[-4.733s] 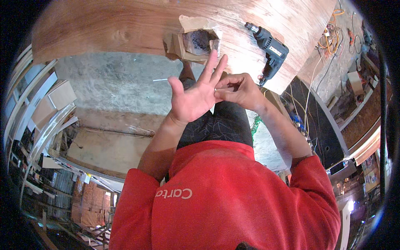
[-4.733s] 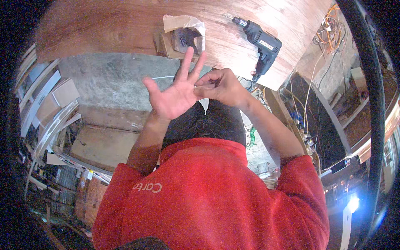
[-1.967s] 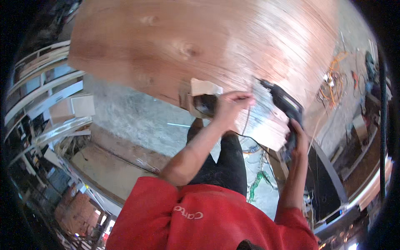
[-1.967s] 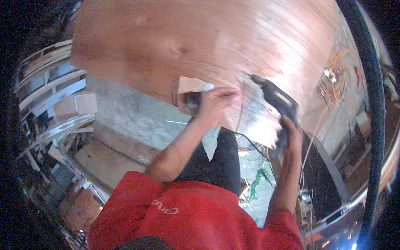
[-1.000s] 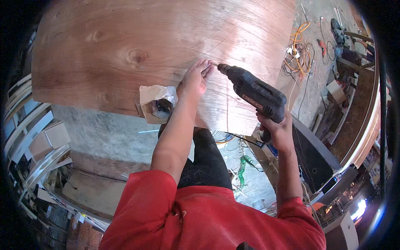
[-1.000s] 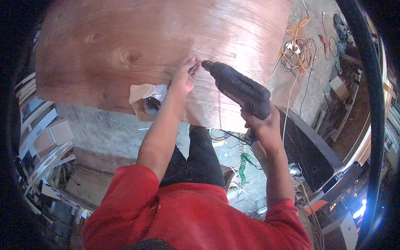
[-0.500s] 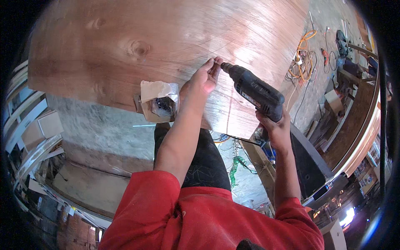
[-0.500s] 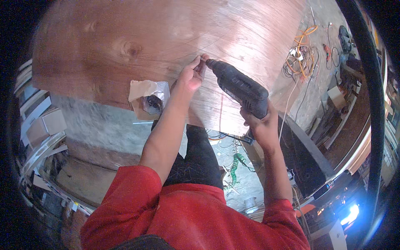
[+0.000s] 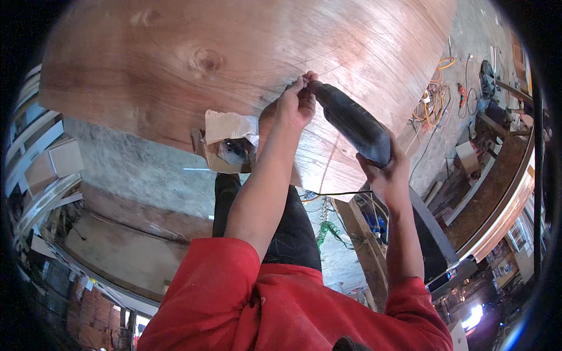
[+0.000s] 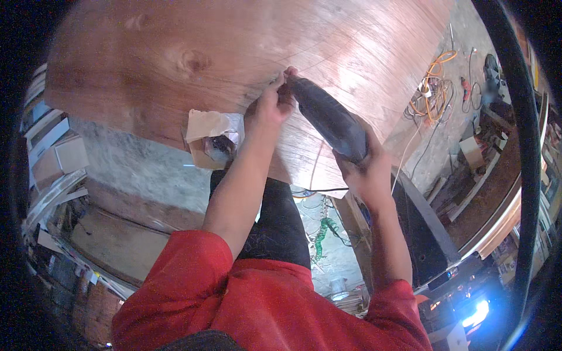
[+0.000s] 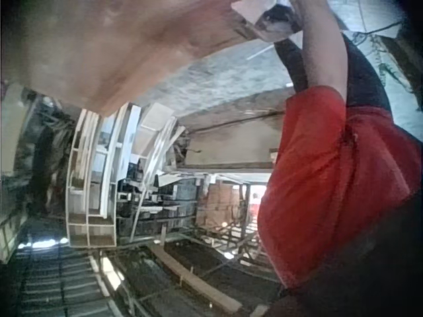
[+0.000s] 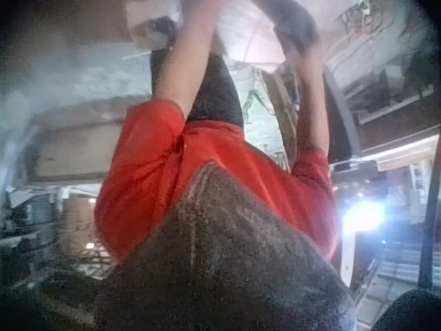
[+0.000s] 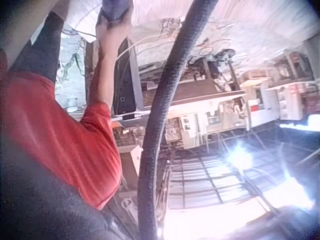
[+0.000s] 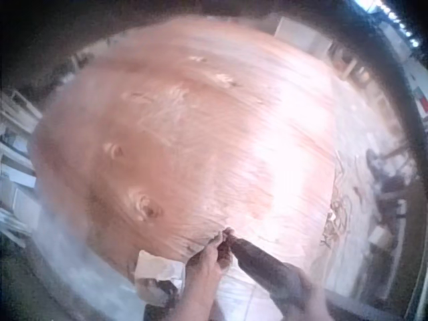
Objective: The person secures a large plywood panel to a wooden frame by first using a pneumatic nail gun and then driving screws into the surface using a power drill.
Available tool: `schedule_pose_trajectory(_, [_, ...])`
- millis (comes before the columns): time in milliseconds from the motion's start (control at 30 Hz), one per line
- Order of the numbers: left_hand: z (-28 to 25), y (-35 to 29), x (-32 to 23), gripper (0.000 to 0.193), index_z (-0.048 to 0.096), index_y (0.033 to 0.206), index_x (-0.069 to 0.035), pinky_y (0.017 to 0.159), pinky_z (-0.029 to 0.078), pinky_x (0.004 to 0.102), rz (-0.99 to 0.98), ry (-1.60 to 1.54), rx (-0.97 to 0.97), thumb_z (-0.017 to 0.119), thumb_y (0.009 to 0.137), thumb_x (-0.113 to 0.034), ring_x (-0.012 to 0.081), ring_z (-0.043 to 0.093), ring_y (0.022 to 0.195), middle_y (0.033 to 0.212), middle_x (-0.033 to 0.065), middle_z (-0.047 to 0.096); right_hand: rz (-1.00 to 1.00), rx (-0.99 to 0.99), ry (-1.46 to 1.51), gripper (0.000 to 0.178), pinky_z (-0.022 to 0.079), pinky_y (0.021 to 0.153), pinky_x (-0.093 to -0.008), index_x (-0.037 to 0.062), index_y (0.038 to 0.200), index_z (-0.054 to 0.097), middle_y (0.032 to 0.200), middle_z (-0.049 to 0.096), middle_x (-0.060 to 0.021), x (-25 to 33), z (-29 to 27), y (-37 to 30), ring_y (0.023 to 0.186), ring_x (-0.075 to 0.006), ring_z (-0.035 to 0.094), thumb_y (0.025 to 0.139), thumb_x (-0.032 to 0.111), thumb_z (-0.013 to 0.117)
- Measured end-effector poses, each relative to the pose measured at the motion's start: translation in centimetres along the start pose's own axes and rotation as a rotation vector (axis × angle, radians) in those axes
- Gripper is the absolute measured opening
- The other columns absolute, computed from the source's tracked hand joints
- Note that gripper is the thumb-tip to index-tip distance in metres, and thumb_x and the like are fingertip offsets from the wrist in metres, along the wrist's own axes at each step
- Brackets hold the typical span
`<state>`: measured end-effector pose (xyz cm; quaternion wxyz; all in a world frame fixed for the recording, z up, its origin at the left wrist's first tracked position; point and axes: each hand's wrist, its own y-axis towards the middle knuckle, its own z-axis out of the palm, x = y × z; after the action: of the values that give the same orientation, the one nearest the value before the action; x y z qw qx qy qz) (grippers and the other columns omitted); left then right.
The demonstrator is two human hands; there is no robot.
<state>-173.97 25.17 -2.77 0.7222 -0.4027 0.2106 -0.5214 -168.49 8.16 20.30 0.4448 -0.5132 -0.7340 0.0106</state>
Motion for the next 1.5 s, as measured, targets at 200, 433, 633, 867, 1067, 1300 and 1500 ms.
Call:
schedule_pose_trajectory(200, [1.2,-0.3,-0.6,0.022,0.06,0.12,0.009,0.097,0.062,0.0359,0.047,-0.106,-0.107,0.05,0.106,-0.004,0.0275,0.072,0.107,0.113,0.019,0.071,0.063,0.037,-0.039,0.062,0.053,0.097,-0.0355,0.004,0.14,0.058,0.117,0.074,-0.0173,1.4,0.7,1.3,0.111,-0.0258,0.071,0.081,0.002,0.077])
schedule_pose_trajectory(433, [1.1,-0.2,-1.0,0.022,0.062,0.118,0.009,0.095,0.062,0.0371,0.03,-0.106,-0.086,0.05,0.107,-0.006,0.0295,0.071,0.106,0.112,0.0194,0.071,0.04,0.036,0.017,0.062,0.053,0.097,-0.0353,0.0033,0.14,0.057,0.116,0.073,-0.0174,1.3,1.6,1.9,0.11,-0.0247,0.071,0.081,0.003,0.076])
schedule_pose_trajectory(633, [-0.2,0.8,-0.5,0.022,0.062,0.116,0.008,0.092,0.064,0.0364,0.008,-0.134,-0.046,0.051,0.107,-0.008,0.0298,0.072,0.104,0.112,0.0194,0.071,0.12,0.041,-0.079,0.062,0.053,0.096,-0.036,0.0039,0.14,0.057,0.116,0.074,-0.0182,2.5,1.4,1.8,0.111,-0.0262,0.072,0.081,0.006,0.078])
schedule_pose_trajectory(867, [-0.8,1.5,-0.7,0.024,0.064,0.12,0.006,0.091,0.064,0.0363,-0.034,-0.134,0.02,0.052,0.107,-0.01,0.0258,0.073,0.103,0.113,0.0172,0.073,0.158,0.023,-0.145,0.061,0.054,0.095,-0.0377,0.0038,0.14,0.057,0.115,0.073,-0.0209,3.8,1.5,2.2,0.111,-0.0301,0.072,0.082,0.008,0.078])
schedule_pose_trajectory(1067, [-0.8,2.0,-0.5,0.025,0.067,0.12,0.004,0.088,0.063,0.0346,-0.073,-0.138,-0.016,0.054,0.106,-0.012,0.0234,0.074,0.103,0.113,0.0155,0.075,0.059,0.04,-0.197,0.058,0.055,0.092,-0.0404,0.0052,0.138,0.057,0.111,0.073,-0.0222,5.0,1.1,3.0,0.108,-0.0355,0.072,0.083,0.008,0.076])
schedule_pose_trajectory(1300, [-0.3,0.8,0.2,0.015,0.065,0.109,0.001,0.092,0.062,0.0341,-0.037,-0.206,-0.081,0.054,0.104,-0.008,0.0227,0.072,0.101,0.11,0.0144,0.072,-0.008,0.061,-0.305,0.05,0.056,0.087,-0.0454,0.0065,0.134,0.058,0.107,0.072,-0.0267,6.6,1.2,4.5,0.107,-0.0455,0.069,0.085,0.008,0.072])
schedule_pose_trajectory(1500, [0.4,-8.2,3.8,0.017,0.064,0.113,0.0,0.1,0.056,0.0384,-0.074,0.042,-0.063,0.056,0.103,-0.011,0.0224,0.068,0.105,0.105,0.0121,0.07,0.049,0.076,-0.395,0.046,0.056,0.085,-0.0471,0.0083,0.131,0.059,0.106,0.072,-0.0264,8.0,1.3,5.1,0.105,-0.0451,0.069,0.087,0.009,0.071])
